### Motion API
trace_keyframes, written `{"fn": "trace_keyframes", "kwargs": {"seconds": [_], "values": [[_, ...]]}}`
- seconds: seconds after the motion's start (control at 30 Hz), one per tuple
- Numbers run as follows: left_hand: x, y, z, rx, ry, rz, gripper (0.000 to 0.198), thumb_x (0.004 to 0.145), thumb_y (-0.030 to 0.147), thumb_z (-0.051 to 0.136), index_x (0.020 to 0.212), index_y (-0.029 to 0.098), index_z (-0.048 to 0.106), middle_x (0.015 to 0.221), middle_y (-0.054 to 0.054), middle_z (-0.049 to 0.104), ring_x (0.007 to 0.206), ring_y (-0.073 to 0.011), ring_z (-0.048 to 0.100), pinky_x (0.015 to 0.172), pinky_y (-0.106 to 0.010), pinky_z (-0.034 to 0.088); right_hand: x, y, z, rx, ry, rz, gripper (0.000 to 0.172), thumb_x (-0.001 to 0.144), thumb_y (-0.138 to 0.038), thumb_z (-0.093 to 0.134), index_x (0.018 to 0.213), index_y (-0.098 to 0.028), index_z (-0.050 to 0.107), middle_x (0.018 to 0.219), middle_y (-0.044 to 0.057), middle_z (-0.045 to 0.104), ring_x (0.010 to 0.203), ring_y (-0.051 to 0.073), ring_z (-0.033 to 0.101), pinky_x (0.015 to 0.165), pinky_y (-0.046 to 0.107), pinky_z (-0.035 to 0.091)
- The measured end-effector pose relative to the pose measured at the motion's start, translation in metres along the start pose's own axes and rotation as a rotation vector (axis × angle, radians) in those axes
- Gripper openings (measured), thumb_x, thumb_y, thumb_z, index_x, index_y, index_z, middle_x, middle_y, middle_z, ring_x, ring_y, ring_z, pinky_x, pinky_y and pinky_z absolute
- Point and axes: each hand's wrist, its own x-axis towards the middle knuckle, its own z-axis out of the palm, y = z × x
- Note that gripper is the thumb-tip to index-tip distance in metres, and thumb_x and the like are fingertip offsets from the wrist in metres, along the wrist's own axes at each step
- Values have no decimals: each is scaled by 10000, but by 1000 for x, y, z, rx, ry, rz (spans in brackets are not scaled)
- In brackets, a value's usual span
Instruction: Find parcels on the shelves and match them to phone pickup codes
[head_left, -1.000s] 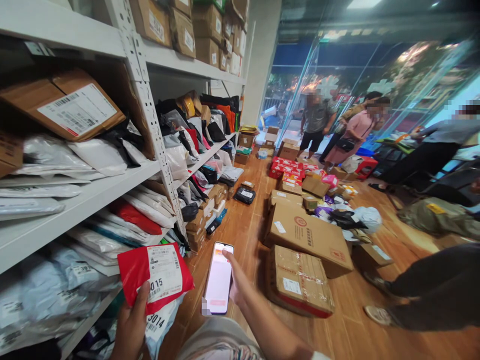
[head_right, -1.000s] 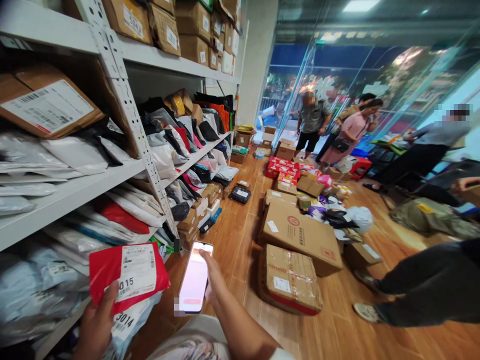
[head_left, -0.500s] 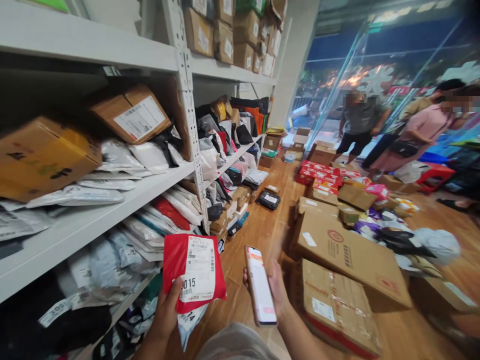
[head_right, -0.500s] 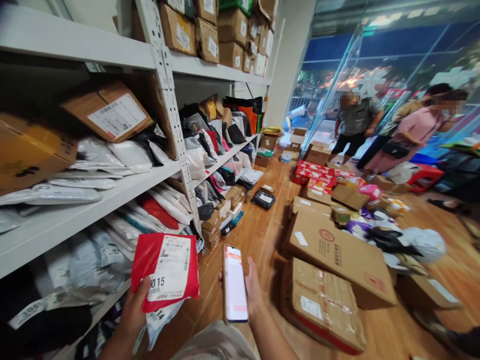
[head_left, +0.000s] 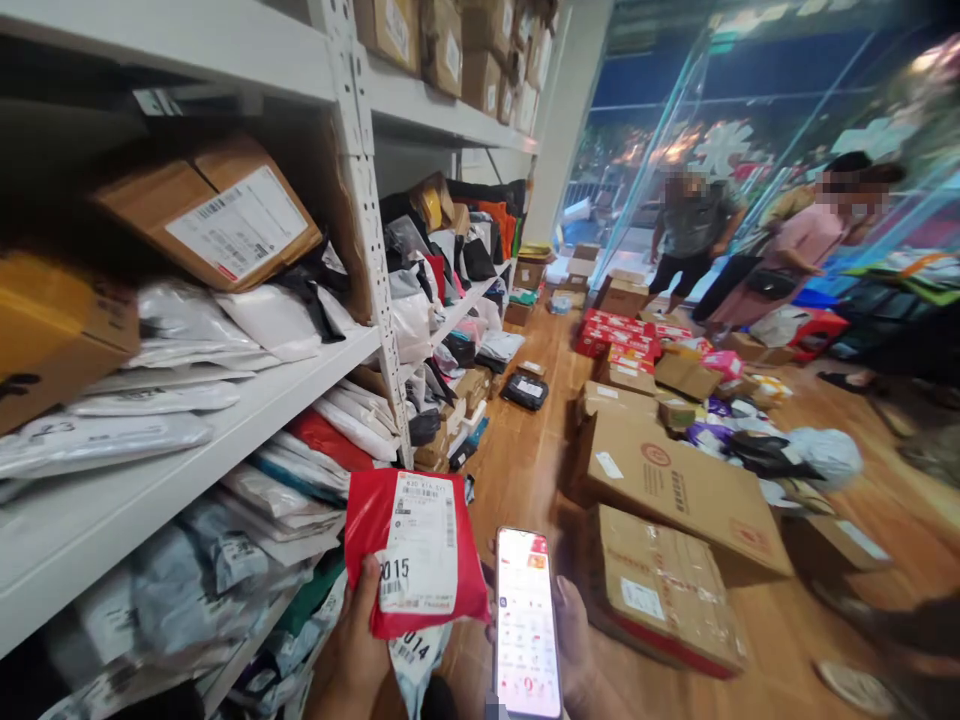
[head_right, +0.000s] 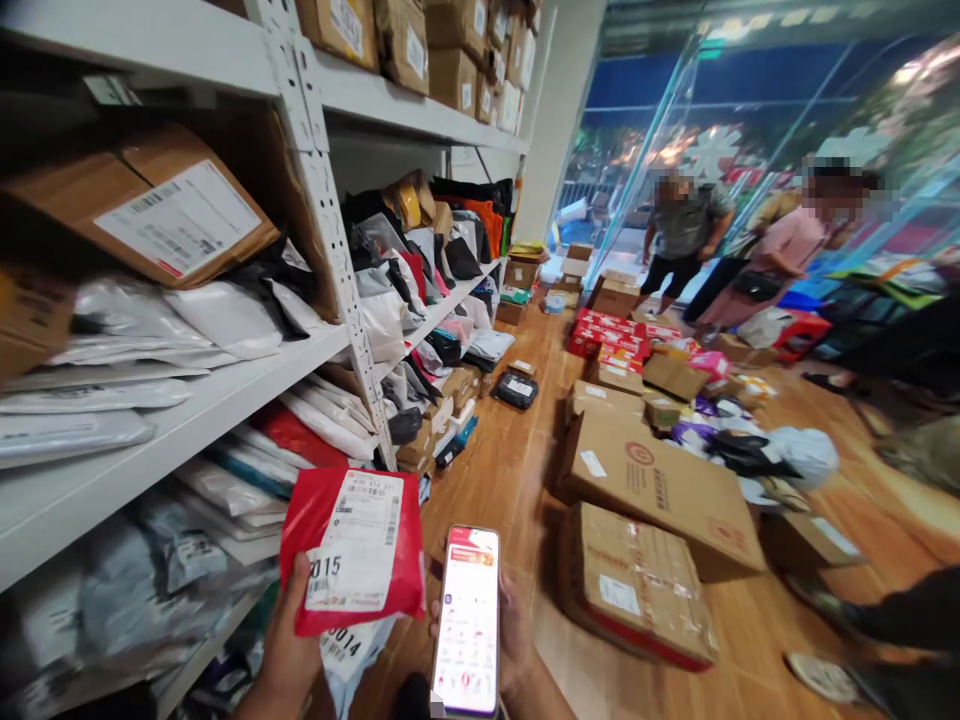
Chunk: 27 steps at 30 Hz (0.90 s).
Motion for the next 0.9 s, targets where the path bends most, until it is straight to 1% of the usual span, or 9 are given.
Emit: {"fn": "trace_keyframes", "kwargs": {"seconds": [0.13, 0.23, 0.3, 0.43, 0.53, 0.63, 0.7, 0.77, 0.9], "values": [[16, -6, 51, -129, -171, -294, 478, 835, 456, 489, 1200, 164, 592, 1008, -108, 711, 1064, -301, 603, 994, -456, 418, 1, -5, 1, 41, 100, -141, 533, 635, -424, 711, 1103, -193, 607, 1142, 50, 666, 802, 189, 659, 787, 327, 480], [17, -17, 87, -159, -307, -475, 496, 866, 463, 431, 1235, 155, 557, 988, -103, 717, 1018, -279, 630, 980, -438, 429, -9, -14, -12, 34, 166, -212, 467, 633, -432, 703, 994, -140, 651, 967, 72, 723, 825, 198, 664, 811, 315, 473], [14, -26, 106, -116, -367, -531, 516, 864, 483, 430, 1241, 150, 544, 972, -95, 721, 961, -263, 655, 947, -417, 457, -24, -21, -23, 14, 195, -242, 493, 630, -462, 694, 983, -120, 655, 883, 85, 734, 817, 210, 672, 806, 319, 476], [-6, -43, 142, -16, -449, -677, 486, 843, 425, 510, 1218, 119, 546, 935, -108, 724, 855, -258, 684, 877, -412, 500, -67, -36, -38, -17, 217, -311, 570, 616, -502, 694, 1023, -106, 646, 917, 119, 730, 839, 219, 674, 805, 325, 480], [-35, -59, 171, 33, -526, -771, 457, 833, 390, 540, 1174, 86, 566, 889, -126, 724, 810, -266, 690, 833, -416, 518, -105, -48, -49, -24, 220, -400, 545, 624, -478, 704, 1038, -128, 645, 933, 105, 734, 842, 227, 679, 798, 343, 489], [-76, -83, 200, 60, -605, -798, 433, 835, 392, 538, 1133, 82, 587, 850, -125, 725, 779, -265, 692, 804, -414, 529, -145, -66, -65, -10, 220, -431, 510, 615, -467, 723, 1002, -140, 660, 948, 99, 735, 838, 232, 686, 815, 357, 490], [-108, -105, 217, 68, -666, -792, 418, 825, 386, 554, 1112, 86, 598, 832, -120, 726, 765, -263, 693, 791, -409, 533, -177, -82, -76, -16, 207, -451, 507, 603, -473, 733, 976, -135, 664, 942, 107, 735, 853, 236, 684, 827, 363, 488], [-142, -130, 233, 78, -725, -782, 404, 820, 381, 561, 1099, 93, 605, 821, -115, 726, 756, -259, 693, 781, -403, 535, -215, -101, -87, -48, 197, -459, 523, 593, -482, 738, 972, -130, 659, 908, 122, 739, 821, 244, 689, 791, 373, 500], [-212, -186, 265, 115, -819, -810, 386, 851, 385, 504, 1081, 94, 610, 795, -113, 724, 738, -251, 693, 760, -393, 540, -304, -141, -100, -101, 228, -514, 497, 572, -487, 753, 918, -141, 667, 879, 122, 743, 778, 229, 700, 737, 341, 516]]}}
